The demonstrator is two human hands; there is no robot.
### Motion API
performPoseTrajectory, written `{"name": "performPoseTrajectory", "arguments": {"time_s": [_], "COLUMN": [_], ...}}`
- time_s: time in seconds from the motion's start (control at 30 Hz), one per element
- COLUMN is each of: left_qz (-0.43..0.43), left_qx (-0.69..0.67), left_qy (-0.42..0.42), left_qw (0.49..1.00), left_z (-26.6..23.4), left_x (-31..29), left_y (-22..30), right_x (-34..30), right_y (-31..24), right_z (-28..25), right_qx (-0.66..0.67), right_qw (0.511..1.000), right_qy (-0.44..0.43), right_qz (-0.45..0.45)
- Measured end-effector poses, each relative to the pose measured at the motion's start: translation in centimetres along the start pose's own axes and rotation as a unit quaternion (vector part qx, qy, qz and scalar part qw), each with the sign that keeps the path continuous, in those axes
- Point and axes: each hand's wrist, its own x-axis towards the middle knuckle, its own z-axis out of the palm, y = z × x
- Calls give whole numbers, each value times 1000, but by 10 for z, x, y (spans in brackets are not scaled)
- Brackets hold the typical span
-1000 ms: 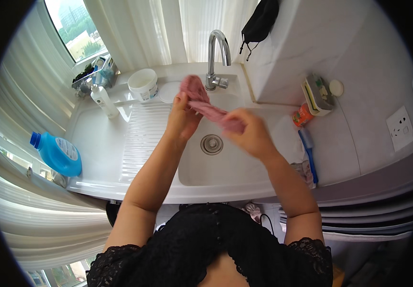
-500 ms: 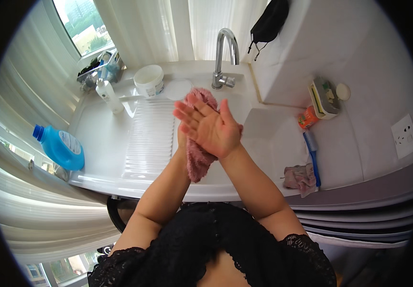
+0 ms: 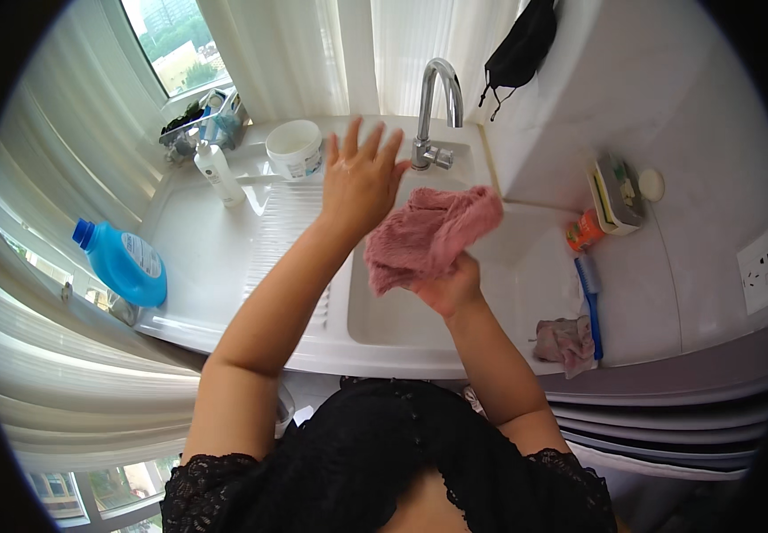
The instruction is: The person moves from a sink area to a bedroom and begins sorting through a cluttered bed. They pick up various items including a small black box, a white envelope, a blue card, and a green box, inspecting each before placing them into a white plastic bag.
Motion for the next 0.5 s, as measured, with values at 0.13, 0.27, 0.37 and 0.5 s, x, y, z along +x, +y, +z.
{"name": "performPoseTrajectory", "arguments": {"time_s": [0.13,0.27,0.37,0.5], "left_qz": [128,169,130,44], "left_qx": [299,498,504,267], "left_qy": [-236,-240,-257,-226], "left_qw": [916,816,815,936], "left_z": [28,38,33,21], "left_x": [-13,-18,-25,-18], "left_y": [35,47,53,60], "right_x": [30,52,54,52], "right_y": [47,33,23,1], "right_z": [23,39,38,37], "right_qx": [5,39,15,41], "right_qw": [979,935,943,961], "right_qy": [166,301,275,208], "right_qz": [-115,-181,-185,-177]}}
